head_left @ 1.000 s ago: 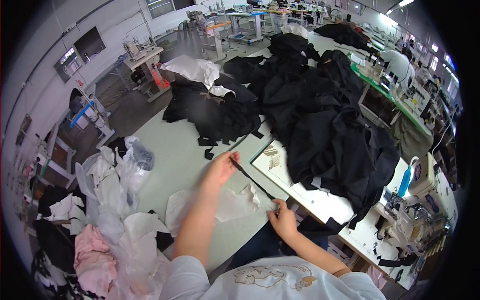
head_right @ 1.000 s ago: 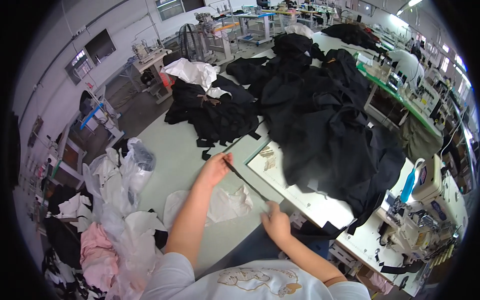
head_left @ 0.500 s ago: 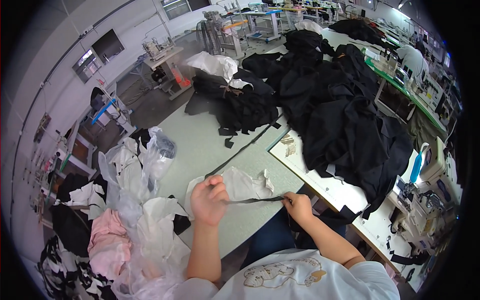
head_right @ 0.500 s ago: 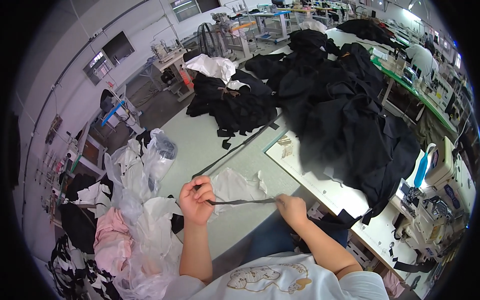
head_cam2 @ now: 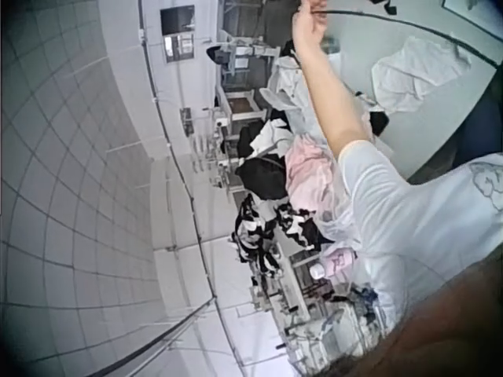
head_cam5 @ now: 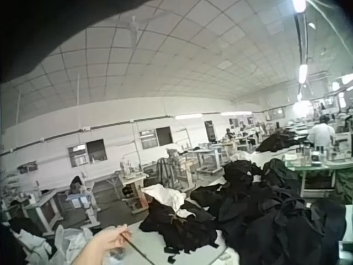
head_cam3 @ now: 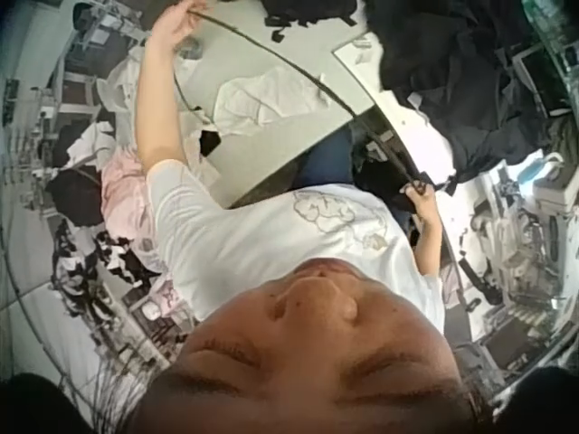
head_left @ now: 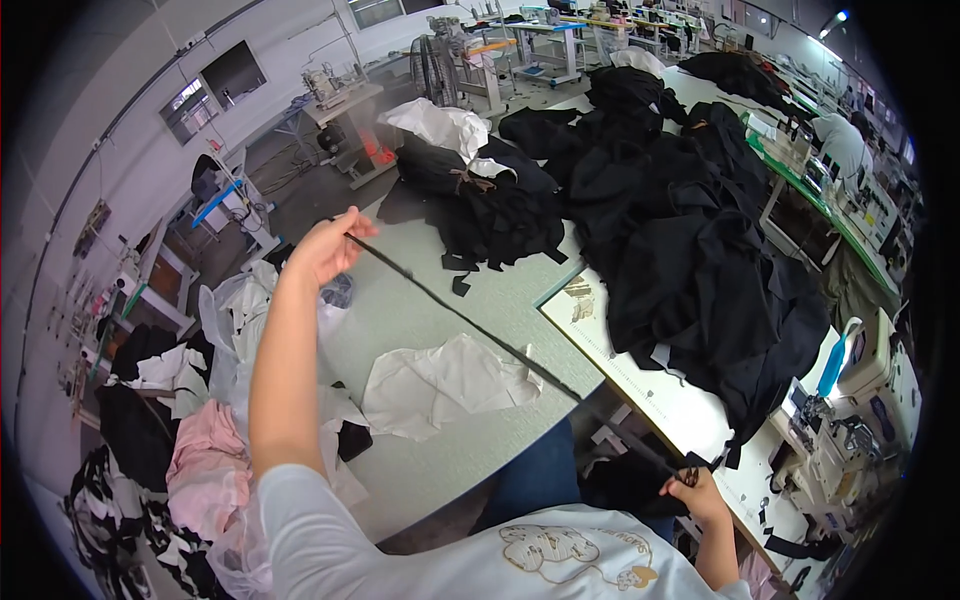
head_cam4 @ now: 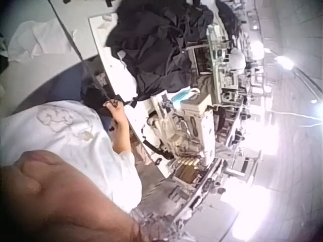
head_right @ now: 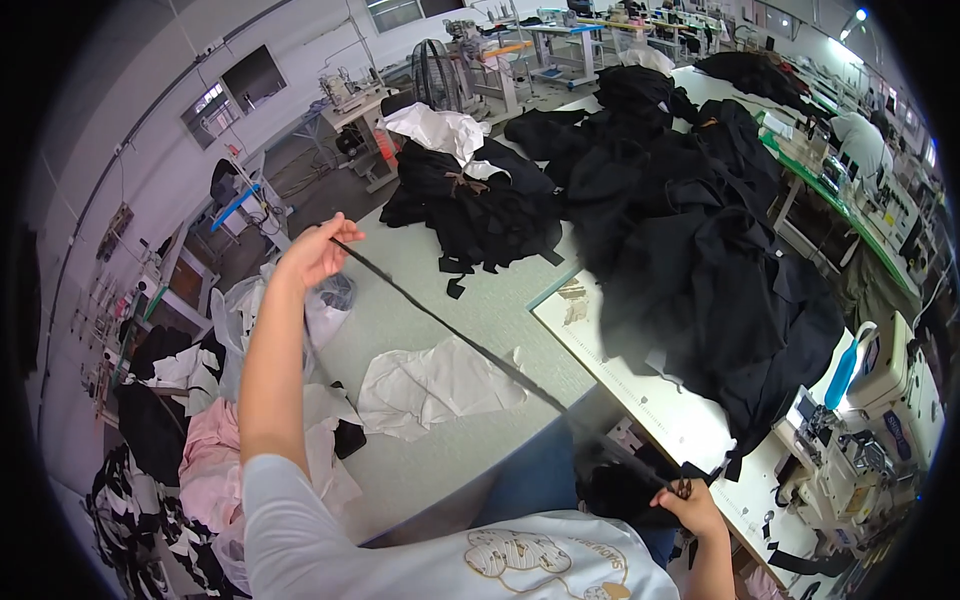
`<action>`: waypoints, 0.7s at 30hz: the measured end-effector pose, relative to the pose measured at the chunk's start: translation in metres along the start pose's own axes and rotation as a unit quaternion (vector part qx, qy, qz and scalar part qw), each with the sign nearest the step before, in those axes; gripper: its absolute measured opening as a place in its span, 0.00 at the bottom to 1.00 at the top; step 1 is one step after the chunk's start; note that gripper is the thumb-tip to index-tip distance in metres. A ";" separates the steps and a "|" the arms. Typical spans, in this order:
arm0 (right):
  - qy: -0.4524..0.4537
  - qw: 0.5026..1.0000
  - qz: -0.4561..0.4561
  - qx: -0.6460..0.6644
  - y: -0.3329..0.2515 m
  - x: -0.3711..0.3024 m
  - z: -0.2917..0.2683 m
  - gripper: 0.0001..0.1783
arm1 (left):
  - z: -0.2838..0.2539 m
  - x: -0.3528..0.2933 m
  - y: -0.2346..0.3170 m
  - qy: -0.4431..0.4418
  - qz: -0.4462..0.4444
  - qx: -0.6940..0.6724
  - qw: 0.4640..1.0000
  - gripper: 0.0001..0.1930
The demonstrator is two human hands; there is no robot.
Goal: Trim excess fabric or threads from black garment pieces using small hand snips.
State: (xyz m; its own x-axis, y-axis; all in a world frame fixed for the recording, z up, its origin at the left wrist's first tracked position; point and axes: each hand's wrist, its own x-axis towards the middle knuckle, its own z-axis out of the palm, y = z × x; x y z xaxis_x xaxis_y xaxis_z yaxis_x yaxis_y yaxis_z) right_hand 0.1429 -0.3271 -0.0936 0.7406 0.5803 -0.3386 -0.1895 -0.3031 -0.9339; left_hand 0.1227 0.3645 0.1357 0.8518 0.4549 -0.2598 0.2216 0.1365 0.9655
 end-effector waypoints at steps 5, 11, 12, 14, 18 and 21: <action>-0.043 0.997 0.049 0.029 -0.043 0.003 0.031 0.07 | -0.050 0.091 0.042 -0.071 -0.005 -0.129 0.989 0.15; -0.054 0.997 -0.030 0.038 -0.098 0.058 0.103 0.07 | -0.040 0.137 -0.039 0.095 0.106 -0.107 0.984 0.27; -0.028 0.998 -0.037 0.038 -0.093 0.067 0.107 0.08 | 0.000 0.129 -0.066 0.149 -0.003 0.158 0.976 0.29; -0.016 0.998 -0.034 0.053 -0.090 0.079 0.110 0.09 | 0.040 0.100 -0.149 0.057 0.066 0.314 0.945 0.31; 0.000 0.997 -0.022 0.076 -0.075 0.085 0.102 0.12 | 0.109 -0.029 -0.211 -0.157 0.081 0.637 0.750 0.47; -0.004 0.995 -0.017 0.095 -0.071 0.090 0.104 0.12 | 0.126 -0.092 -0.235 -0.045 0.155 0.644 0.748 0.46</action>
State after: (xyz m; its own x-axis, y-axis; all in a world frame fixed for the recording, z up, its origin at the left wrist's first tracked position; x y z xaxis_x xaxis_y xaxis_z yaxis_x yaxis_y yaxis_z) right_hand 0.1555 -0.1746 -0.0692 0.7437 0.5939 -0.3068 -0.2841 -0.1346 -0.9493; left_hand 0.0521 0.1800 -0.0652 0.9726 0.2201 -0.0748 0.2311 -0.9503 0.2088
